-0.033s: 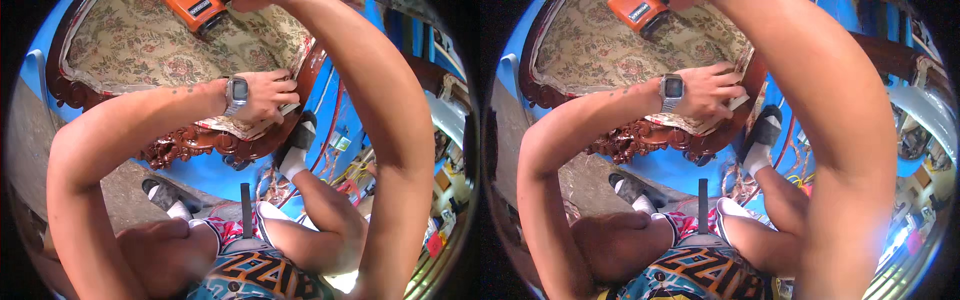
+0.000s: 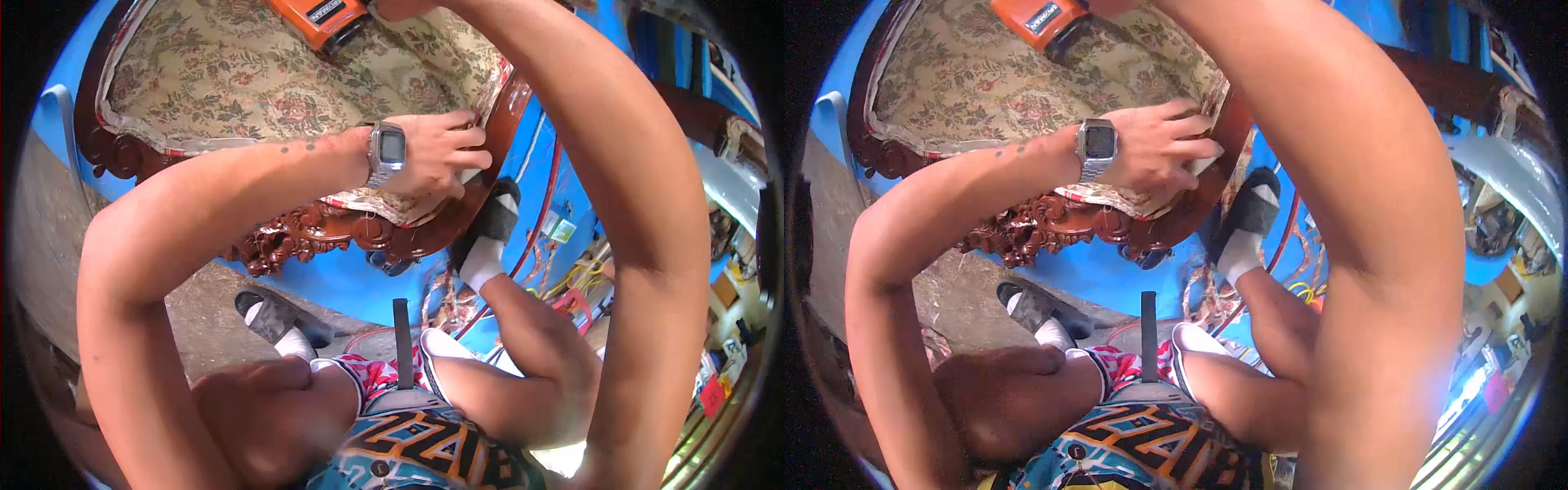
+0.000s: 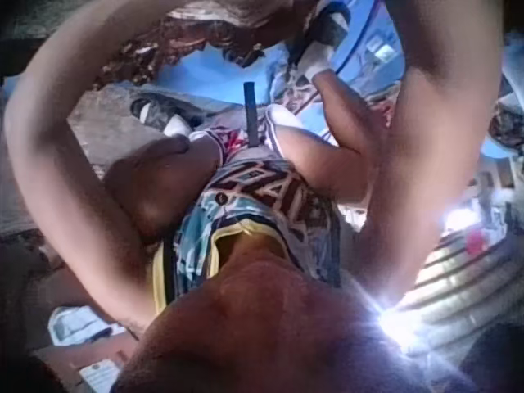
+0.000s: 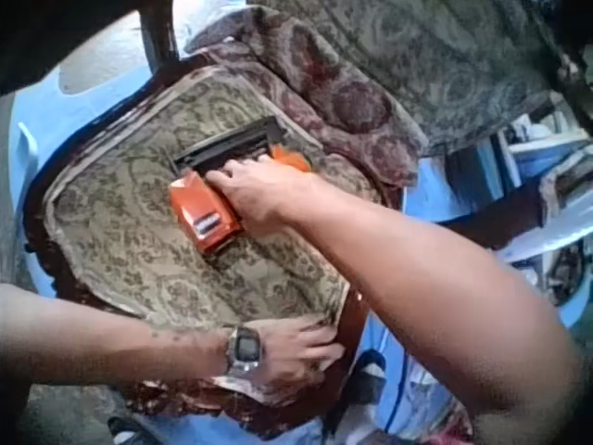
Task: Attaching fabric and trim to a chair frame using a pneumatic staple gun.
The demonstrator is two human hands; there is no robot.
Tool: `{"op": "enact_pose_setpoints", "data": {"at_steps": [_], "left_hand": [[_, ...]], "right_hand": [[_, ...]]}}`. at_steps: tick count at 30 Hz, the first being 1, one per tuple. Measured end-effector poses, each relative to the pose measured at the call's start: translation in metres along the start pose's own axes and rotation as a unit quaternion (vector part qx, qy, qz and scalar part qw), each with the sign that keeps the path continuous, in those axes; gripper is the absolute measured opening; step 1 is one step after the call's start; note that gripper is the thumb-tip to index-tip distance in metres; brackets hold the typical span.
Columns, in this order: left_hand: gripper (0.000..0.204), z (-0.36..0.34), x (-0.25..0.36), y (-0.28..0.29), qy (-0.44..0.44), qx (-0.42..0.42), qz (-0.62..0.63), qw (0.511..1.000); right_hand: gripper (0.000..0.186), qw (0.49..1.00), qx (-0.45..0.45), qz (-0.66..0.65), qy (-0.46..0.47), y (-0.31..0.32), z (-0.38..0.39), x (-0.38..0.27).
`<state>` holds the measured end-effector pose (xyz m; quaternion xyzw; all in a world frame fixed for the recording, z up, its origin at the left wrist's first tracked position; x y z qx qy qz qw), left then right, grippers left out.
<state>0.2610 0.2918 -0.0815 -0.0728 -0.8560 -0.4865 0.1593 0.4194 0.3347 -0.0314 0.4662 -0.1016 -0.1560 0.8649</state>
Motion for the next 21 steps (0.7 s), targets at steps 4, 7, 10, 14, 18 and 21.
{"op": "enact_pose_setpoints", "data": {"at_steps": [4,7,10,14,18,21], "left_hand": [[0.031,0.000,0.001,0.006,0.001,-0.020,-0.032,0.999],[0.032,0.005,0.003,0.005,-0.034,0.024,-0.061,0.997],[0.036,-0.012,-0.001,0.006,-0.036,0.015,-0.057,0.998],[0.048,-0.004,-0.002,0.020,0.024,-0.022,0.030,0.999],[0.042,-0.009,0.003,0.030,0.070,-0.077,0.086,0.991],[0.038,-0.018,0.015,0.036,0.051,-0.065,0.070,0.994]], "right_hand": [[0.082,0.998,0.060,-0.010,-0.011,-0.008,0.011,0.008],[0.085,0.993,0.109,-0.047,-0.029,-0.009,0.009,-0.009],[0.090,0.997,0.069,-0.008,-0.028,-0.008,0.007,0.027],[0.069,0.992,0.114,0.045,-0.040,0.025,0.022,0.006],[0.047,0.985,0.066,0.016,-0.158,0.090,0.085,-0.028],[0.031,0.975,0.114,0.026,-0.189,0.099,0.160,-0.014]]}}
Point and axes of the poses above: each hand's wrist, its own z-axis away from the middle knuckle, its own y-axis out of the back of the hand, x = y × z, the point moved 2 cm from there along -z, towards the middle knuckle, and after that the axes turned 8 degrees about -y, right-handed, at the moved point
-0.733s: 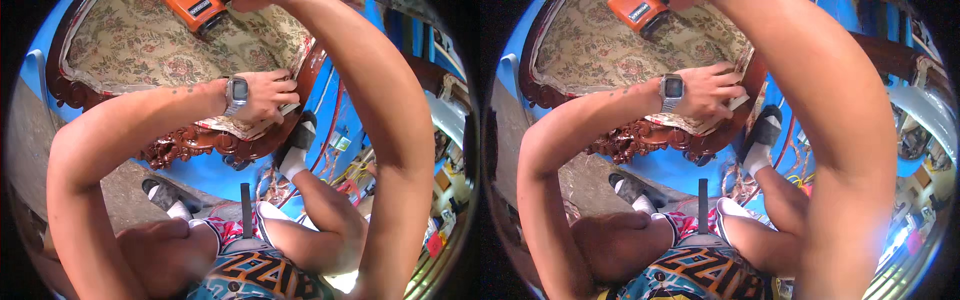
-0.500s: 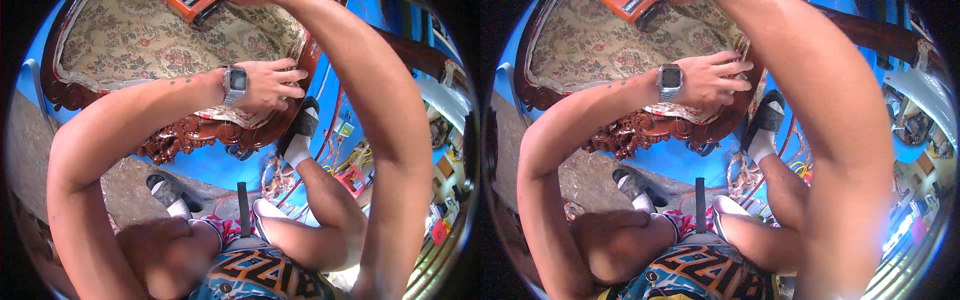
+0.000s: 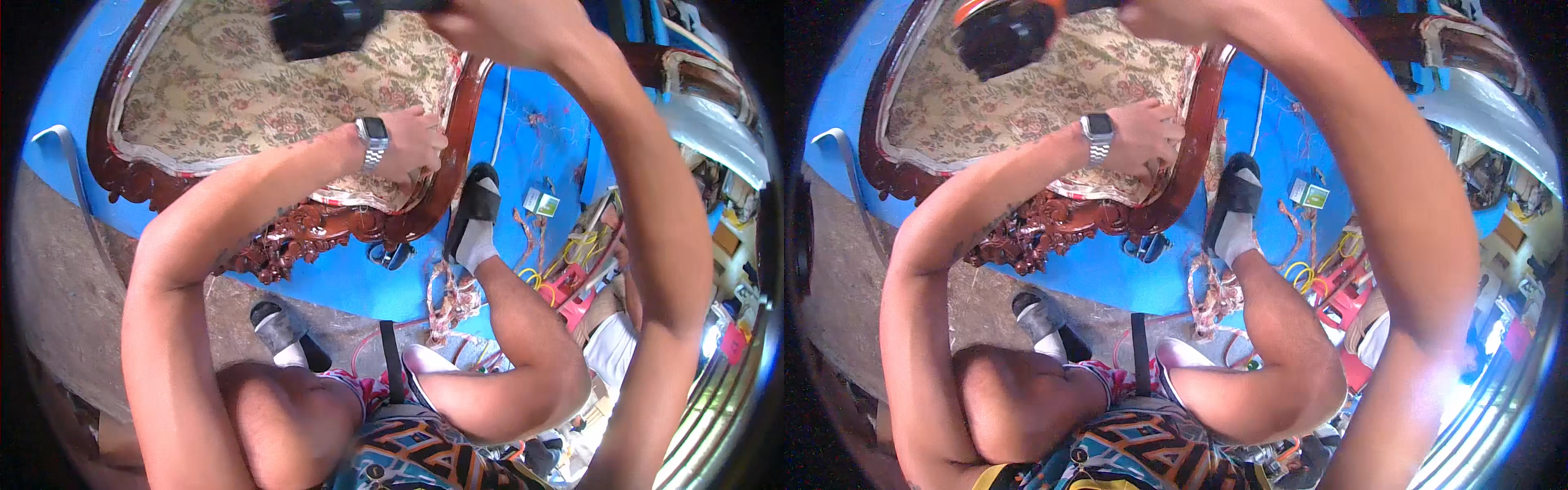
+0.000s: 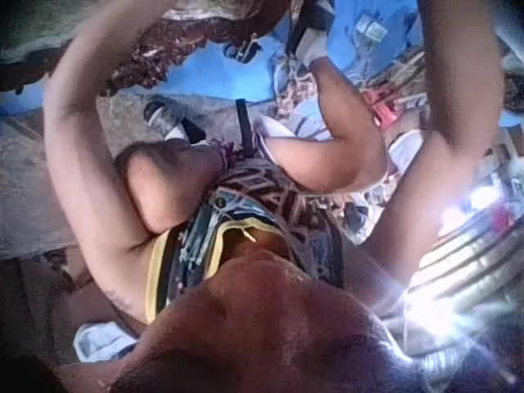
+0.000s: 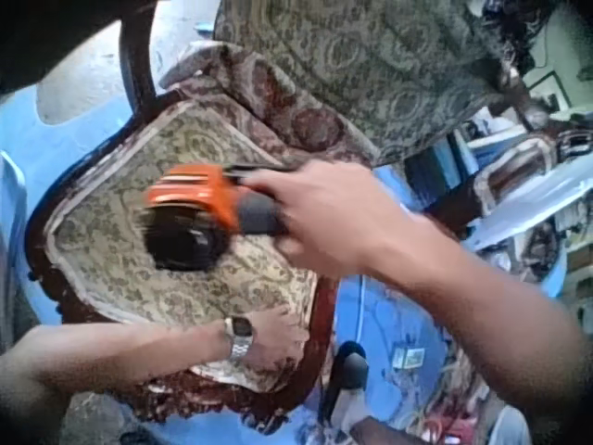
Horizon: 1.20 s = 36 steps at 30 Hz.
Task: Attaching fabric and trim to a chair frame using a pneumatic staple gun.
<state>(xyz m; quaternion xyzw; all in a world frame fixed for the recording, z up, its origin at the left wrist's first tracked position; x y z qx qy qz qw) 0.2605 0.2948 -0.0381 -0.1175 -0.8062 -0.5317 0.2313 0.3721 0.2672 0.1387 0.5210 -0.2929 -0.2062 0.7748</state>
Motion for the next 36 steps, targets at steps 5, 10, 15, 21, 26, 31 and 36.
{"op": "enact_pose_setpoints", "data": {"at_steps": [5,10,15,21,26,31,36], "left_hand": [[0.029,-0.011,0.010,0.014,0.003,-0.060,0.034,0.998],[0.047,-0.013,0.009,0.010,-0.037,-0.038,0.049,0.997],[0.083,0.009,-0.001,-0.001,0.103,0.105,0.020,0.989],[0.027,0.028,-0.017,-0.020,0.135,0.040,0.088,0.986],[0.018,0.016,-0.005,-0.036,0.182,-0.062,0.104,0.976],[0.013,0.009,-0.002,-0.039,0.212,-0.078,0.112,0.968],[0.012,0.021,0.006,-0.052,0.223,-0.013,0.107,0.969]], "right_hand": [[0.045,0.966,0.113,-0.215,-0.094,0.046,0.113,0.013],[0.026,0.689,-0.091,-0.488,-0.528,0.021,0.235,-0.024],[0.036,0.586,-0.057,-0.610,-0.530,-0.022,0.278,-0.100],[0.057,0.340,-0.049,-0.700,-0.626,0.013,0.239,-0.118],[0.070,0.504,-0.109,-0.642,-0.568,-0.023,0.230,-0.117],[0.067,0.784,-0.096,-0.489,-0.371,-0.113,0.291,-0.133],[0.063,0.788,-0.120,-0.468,-0.382,-0.124,0.290,-0.147]]}}
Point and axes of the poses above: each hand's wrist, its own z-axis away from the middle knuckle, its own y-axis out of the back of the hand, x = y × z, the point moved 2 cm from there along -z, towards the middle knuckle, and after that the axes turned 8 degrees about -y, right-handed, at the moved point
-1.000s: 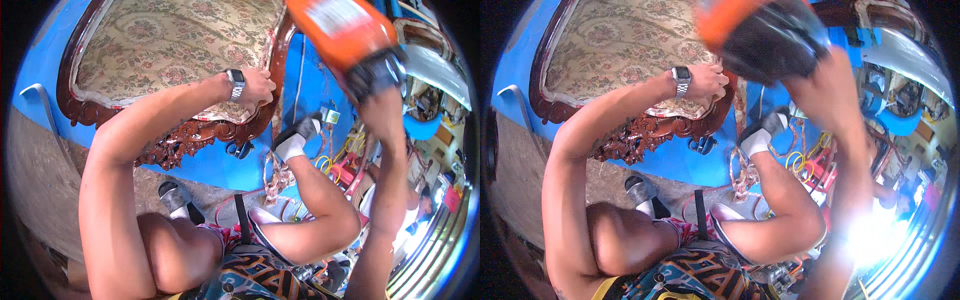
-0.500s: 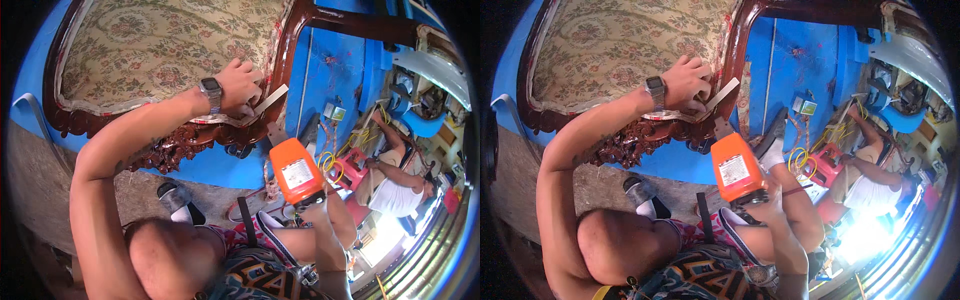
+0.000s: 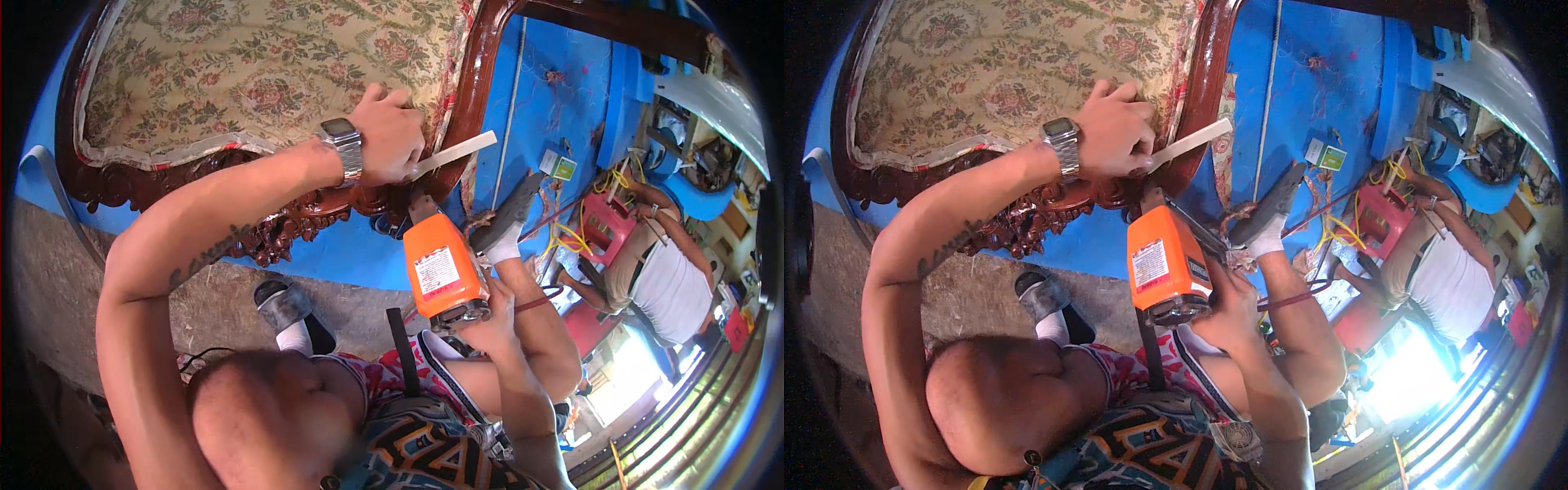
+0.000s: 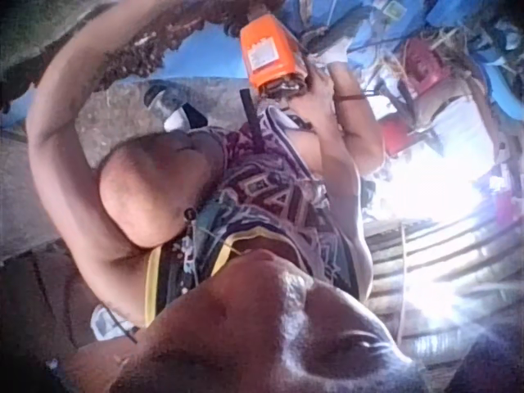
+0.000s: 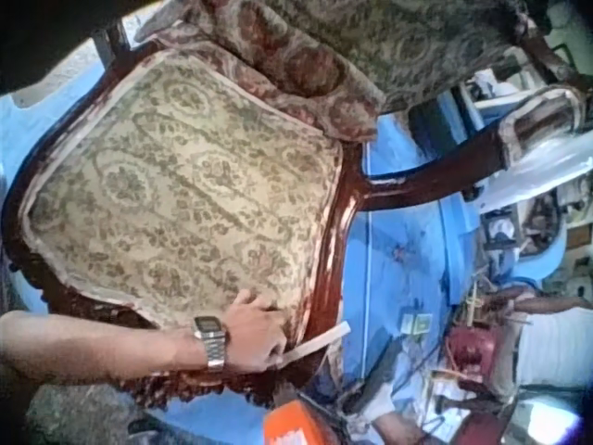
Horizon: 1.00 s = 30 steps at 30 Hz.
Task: Attaching fabric and trim to a chair frame using a pneumatic staple gun.
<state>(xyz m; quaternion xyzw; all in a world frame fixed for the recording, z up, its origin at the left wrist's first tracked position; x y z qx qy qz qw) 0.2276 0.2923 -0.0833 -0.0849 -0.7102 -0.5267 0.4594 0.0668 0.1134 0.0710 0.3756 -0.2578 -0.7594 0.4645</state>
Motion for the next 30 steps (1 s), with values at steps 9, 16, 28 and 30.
{"op": "enact_pose_setpoints", "data": {"at_steps": [9,16,28,30], "left_hand": [[0.015,0.003,-0.001,-0.008,-0.005,0.019,-0.027,0.999],[0.016,-0.003,0.001,-0.017,-0.027,0.049,-0.041,0.998],[0.012,-0.011,-0.002,-0.017,-0.032,0.035,-0.018,0.999],[0.012,-0.007,-0.004,-0.018,-0.035,0.043,-0.010,0.998]], "right_hand": [[0.069,0.997,0.038,-0.040,0.059,-0.007,-0.006,0.006],[0.069,1.000,0.010,-0.003,0.026,-0.005,-0.006,0.014],[0.069,1.000,0.002,-0.019,-0.006,-0.011,-0.024,0.000],[0.071,0.999,-0.007,0.003,-0.032,-0.015,-0.021,0.000]]}}
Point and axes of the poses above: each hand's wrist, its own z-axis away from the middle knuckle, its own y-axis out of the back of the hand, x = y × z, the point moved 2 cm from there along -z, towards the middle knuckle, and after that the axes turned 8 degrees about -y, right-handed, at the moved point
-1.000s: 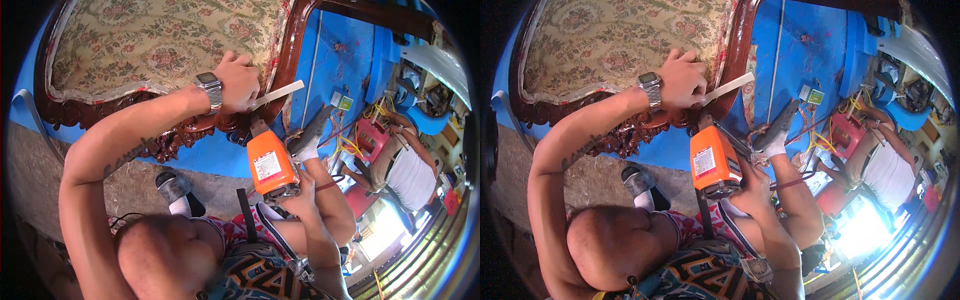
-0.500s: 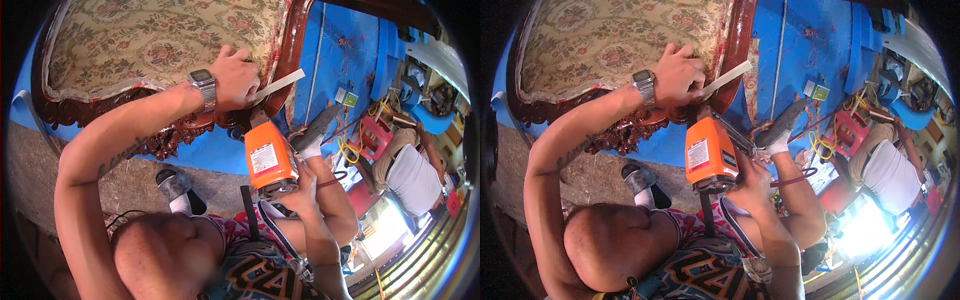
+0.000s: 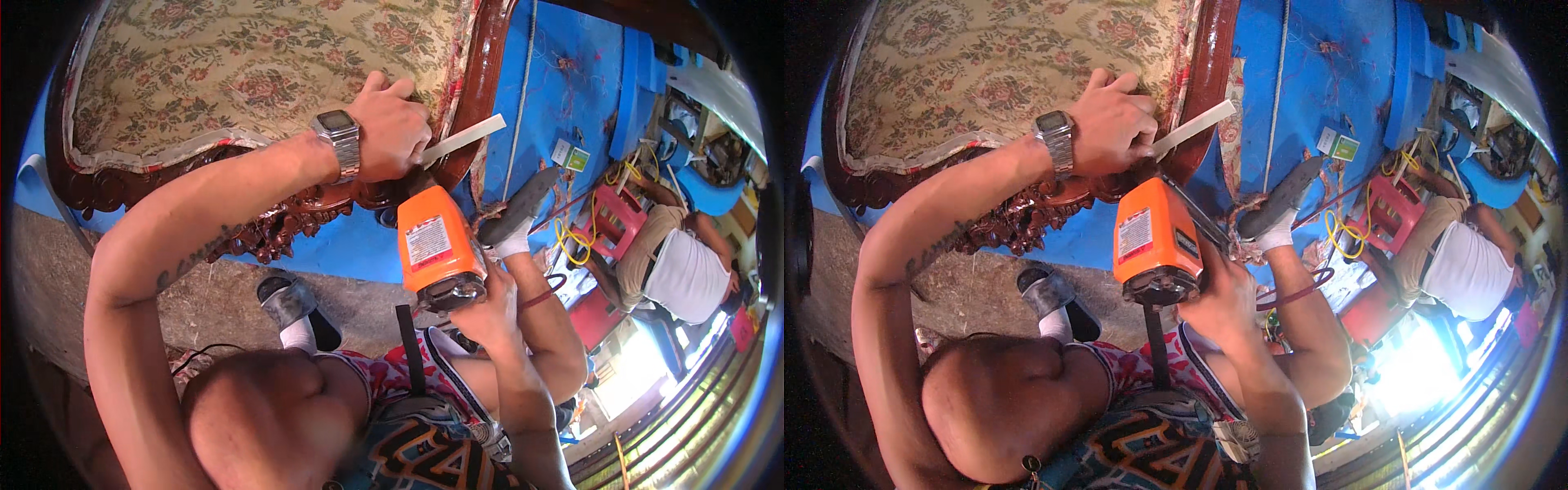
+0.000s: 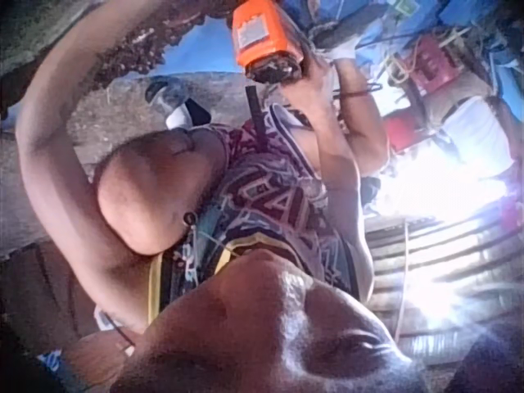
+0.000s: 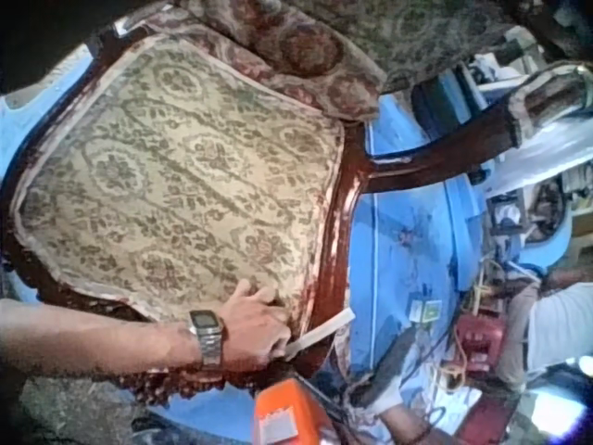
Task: Attaching fabric and trim to a chair frame using a pneumatic staple gun.
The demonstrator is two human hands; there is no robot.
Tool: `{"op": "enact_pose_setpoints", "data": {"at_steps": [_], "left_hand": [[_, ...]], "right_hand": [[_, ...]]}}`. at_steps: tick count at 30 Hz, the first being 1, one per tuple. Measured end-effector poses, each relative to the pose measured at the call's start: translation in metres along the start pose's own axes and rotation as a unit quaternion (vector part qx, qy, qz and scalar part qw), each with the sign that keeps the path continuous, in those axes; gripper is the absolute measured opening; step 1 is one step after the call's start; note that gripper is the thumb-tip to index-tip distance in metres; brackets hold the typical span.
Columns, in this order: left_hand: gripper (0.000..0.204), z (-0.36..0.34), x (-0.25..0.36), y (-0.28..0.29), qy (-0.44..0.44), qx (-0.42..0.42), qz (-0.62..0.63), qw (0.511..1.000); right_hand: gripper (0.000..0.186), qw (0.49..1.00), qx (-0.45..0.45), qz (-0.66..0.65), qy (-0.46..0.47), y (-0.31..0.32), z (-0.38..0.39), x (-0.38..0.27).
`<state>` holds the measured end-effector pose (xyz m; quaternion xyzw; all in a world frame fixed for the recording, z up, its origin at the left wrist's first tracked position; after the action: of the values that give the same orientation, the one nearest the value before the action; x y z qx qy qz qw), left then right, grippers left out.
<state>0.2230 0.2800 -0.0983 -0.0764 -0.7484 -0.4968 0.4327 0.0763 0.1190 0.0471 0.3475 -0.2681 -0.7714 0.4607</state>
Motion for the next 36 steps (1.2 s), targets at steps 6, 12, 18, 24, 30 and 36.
{"op": "enact_pose_setpoints", "data": {"at_steps": [6,12,18,24,30,36], "left_hand": [[0.009,0.006,-0.005,-0.001,0.008,-0.020,-0.008,1.000],[0.009,0.001,-0.007,-0.003,0.000,-0.030,-0.007,1.000],[0.008,0.002,-0.008,-0.006,-0.003,-0.023,-0.018,1.000],[0.007,0.000,-0.009,-0.012,0.017,-0.061,-0.023,0.998],[0.008,-0.002,-0.006,-0.005,0.029,-0.125,0.007,0.992],[0.024,0.006,-0.010,0.003,0.013,-0.096,0.007,0.995]], "right_hand": [[0.071,0.999,-0.018,-0.023,-0.020,-0.008,-0.009,-0.007],[0.064,0.997,-0.034,-0.005,-0.075,-0.002,-0.009,-0.015],[0.050,0.993,-0.039,-0.046,-0.103,0.000,-0.017,-0.034],[0.049,0.994,-0.060,-0.003,-0.093,-0.009,-0.018,-0.019],[0.055,1.000,-0.005,0.026,-0.014,-0.008,0.015,-0.007],[0.041,0.994,0.056,-0.095,0.000,0.029,0.014,-0.063]]}}
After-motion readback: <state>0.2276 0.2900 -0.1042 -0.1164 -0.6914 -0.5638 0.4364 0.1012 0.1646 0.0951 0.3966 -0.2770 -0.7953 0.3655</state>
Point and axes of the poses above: each hand's wrist, its own z-axis away from the middle knuckle, its own y-axis out of the back of the hand, x = y × z, the point moved 2 cm from there along -z, towards the middle knuckle, and after that the axes turned 8 degrees about -y, right-handed, at the moved point
